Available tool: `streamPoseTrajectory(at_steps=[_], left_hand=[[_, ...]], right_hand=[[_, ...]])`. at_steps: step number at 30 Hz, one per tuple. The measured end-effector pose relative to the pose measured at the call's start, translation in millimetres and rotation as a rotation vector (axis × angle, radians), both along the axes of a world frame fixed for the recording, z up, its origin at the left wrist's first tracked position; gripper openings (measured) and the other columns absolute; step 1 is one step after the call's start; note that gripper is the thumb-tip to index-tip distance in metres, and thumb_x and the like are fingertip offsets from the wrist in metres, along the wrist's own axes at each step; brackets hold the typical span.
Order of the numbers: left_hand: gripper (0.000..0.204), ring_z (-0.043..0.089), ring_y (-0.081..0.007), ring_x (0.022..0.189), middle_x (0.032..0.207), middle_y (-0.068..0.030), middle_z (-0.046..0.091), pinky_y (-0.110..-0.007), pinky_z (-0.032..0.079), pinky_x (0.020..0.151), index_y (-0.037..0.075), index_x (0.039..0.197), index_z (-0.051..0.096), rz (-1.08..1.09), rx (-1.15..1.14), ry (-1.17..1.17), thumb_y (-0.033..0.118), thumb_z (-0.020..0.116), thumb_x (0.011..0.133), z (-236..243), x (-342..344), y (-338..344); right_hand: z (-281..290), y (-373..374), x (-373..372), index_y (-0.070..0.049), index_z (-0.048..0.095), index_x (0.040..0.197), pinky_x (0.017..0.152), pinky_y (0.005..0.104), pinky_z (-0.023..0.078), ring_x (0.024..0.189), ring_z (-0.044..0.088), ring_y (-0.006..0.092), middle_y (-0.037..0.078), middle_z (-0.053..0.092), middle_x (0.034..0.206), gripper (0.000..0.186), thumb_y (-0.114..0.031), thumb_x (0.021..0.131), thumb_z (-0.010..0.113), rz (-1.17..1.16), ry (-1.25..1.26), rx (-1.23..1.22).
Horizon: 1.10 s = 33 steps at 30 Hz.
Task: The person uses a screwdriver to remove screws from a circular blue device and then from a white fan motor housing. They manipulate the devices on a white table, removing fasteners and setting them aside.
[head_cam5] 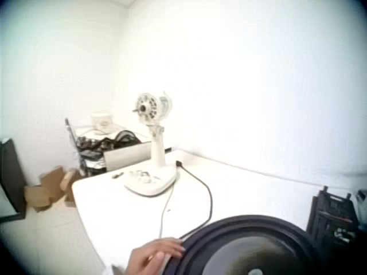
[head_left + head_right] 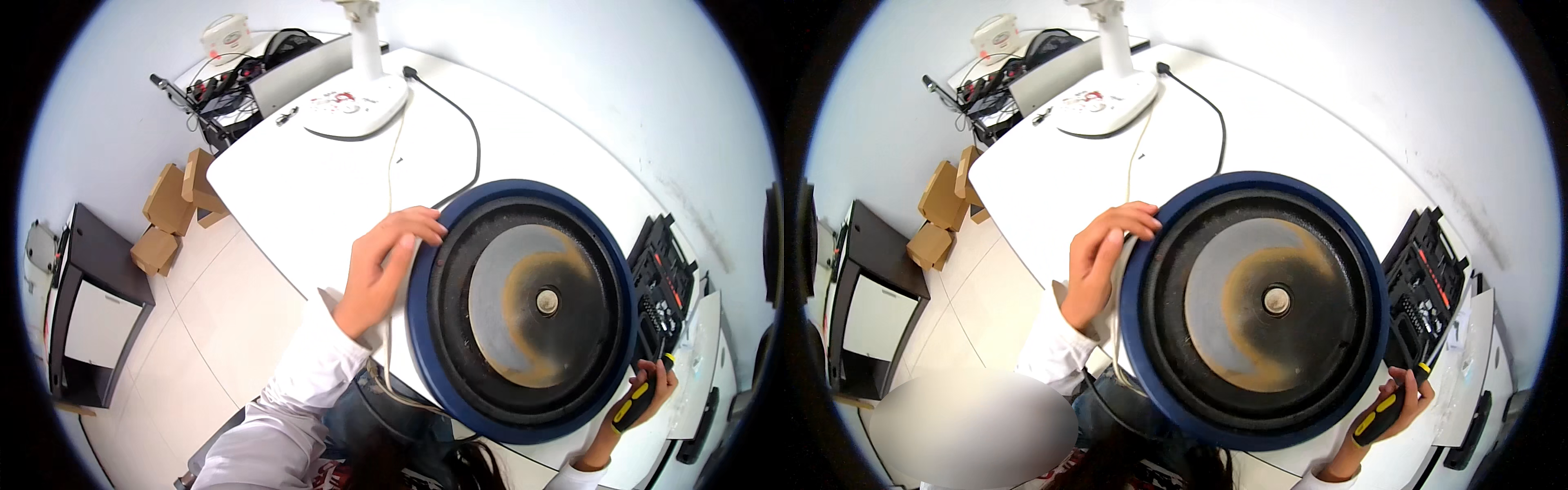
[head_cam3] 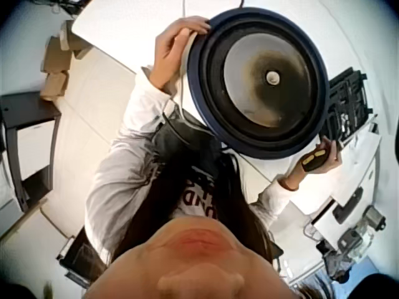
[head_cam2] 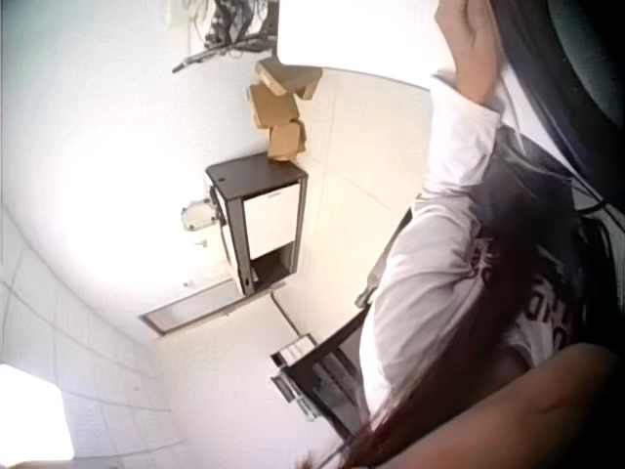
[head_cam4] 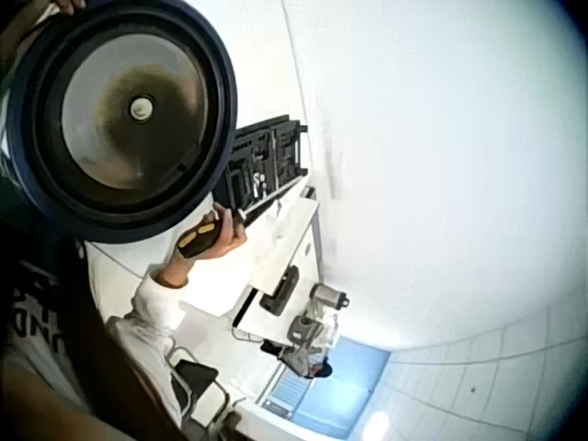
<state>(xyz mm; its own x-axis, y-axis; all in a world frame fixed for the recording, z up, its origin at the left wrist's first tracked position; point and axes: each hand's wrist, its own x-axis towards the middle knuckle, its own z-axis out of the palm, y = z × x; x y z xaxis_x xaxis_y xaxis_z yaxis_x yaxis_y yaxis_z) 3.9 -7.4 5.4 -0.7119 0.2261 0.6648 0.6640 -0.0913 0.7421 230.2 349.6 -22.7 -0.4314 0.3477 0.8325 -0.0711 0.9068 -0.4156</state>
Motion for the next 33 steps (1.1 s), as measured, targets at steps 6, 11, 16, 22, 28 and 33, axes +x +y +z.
streamPoseTrajectory(at_steps=[6, 11, 16, 22, 28, 33], left_hand=[[0.025, 0.057, -0.0149, 0.101, 0.102, -0.0033, 0.063, -0.029, 0.042, 0.087, 0.006, 0.105, 0.059, 0.189, 0.588, -0.642, 0.027, 0.048, 0.096, 4.1, -4.7, -25.6], [0.018, 0.06, -0.0174, 0.094, 0.088, -0.0053, 0.066, -0.031, 0.047, 0.077, 0.006, 0.096, 0.067, 0.392, -0.047, -0.156, 0.02, 0.063, 0.086, 4.8, -70.3, -38.9], [0.015, 0.058, -0.0242, 0.091, 0.091, -0.0053, 0.065, -0.037, 0.049, 0.076, 0.013, 0.092, 0.073, 0.674, -0.69, -0.018, 0.021, 0.068, 0.079, -23.4, -135.2, -10.8], [0.012, 0.054, -0.0245, 0.103, 0.097, -0.0043, 0.061, -0.043, 0.048, 0.077, 0.015, 0.086, 0.072, 0.91, -0.877, 0.046, 0.02, 0.065, 0.078, -64.7, -168.1, 6.7], [0.01, 0.059, -0.0269, 0.095, 0.098, -0.0079, 0.065, -0.037, 0.048, 0.082, 0.01, 0.084, 0.072, 0.649, -0.558, 0.29, 0.012, 0.072, 0.074, -55.9, -172.5, -14.7], [0.022, 0.062, -0.0116, 0.085, 0.093, -0.008, 0.069, -0.024, 0.047, 0.075, -0.001, 0.102, 0.068, 0.187, -0.147, -0.165, 0.016, 0.067, 0.087, 16.9, -110.5, -2.9]], right_hand=[[-6.4, 6.9, -15.6, -0.003, 0.059, 0.114, 0.07, 0.022, 0.048, 0.081, 0.059, 0.0166, 0.009, 0.041, 0.106, 0.04, 0.018, 0.08, 0.055, -0.024, 0.056, 0.01], [-0.8, -1.7, -22.4, -0.002, 0.061, 0.109, 0.073, 0.0244, 0.047, 0.079, 0.057, 0.0154, 0.009, 0.042, 0.105, 0.034, 0.014, 0.079, 0.06, 0.021, 0.092, 0.042], [1.1, 1.0, -19.1, -0.004, 0.064, 0.108, 0.075, 0.0267, 0.046, 0.079, 0.057, 0.0156, 0.009, 0.042, 0.106, 0.031, 0.01, 0.081, 0.061, -0.028, 0.069, 0.087], [1.5, 0.7, -20.9, -0.007, 0.067, 0.108, 0.077, 0.0289, 0.047, 0.08, 0.059, 0.0177, 0.011, 0.046, 0.106, 0.037, 0.01, 0.075, 0.066, -0.09, 0.04, 0.129], [11.5, -10.9, -33.1, -0.007, 0.065, 0.109, 0.079, 0.0268, 0.047, 0.081, 0.061, 0.0168, 0.009, 0.05, 0.103, 0.039, 0.012, 0.075, 0.067, 0.001, 0.101, 0.063], [23.4, -8.1, -24.2, -0.002, 0.056, 0.117, 0.07, 0.0226, 0.048, 0.086, 0.063, 0.0144, 0.009, 0.06, 0.098, 0.029, -0.003, 0.089, 0.06, 0.213, 0.251, -0.347]])
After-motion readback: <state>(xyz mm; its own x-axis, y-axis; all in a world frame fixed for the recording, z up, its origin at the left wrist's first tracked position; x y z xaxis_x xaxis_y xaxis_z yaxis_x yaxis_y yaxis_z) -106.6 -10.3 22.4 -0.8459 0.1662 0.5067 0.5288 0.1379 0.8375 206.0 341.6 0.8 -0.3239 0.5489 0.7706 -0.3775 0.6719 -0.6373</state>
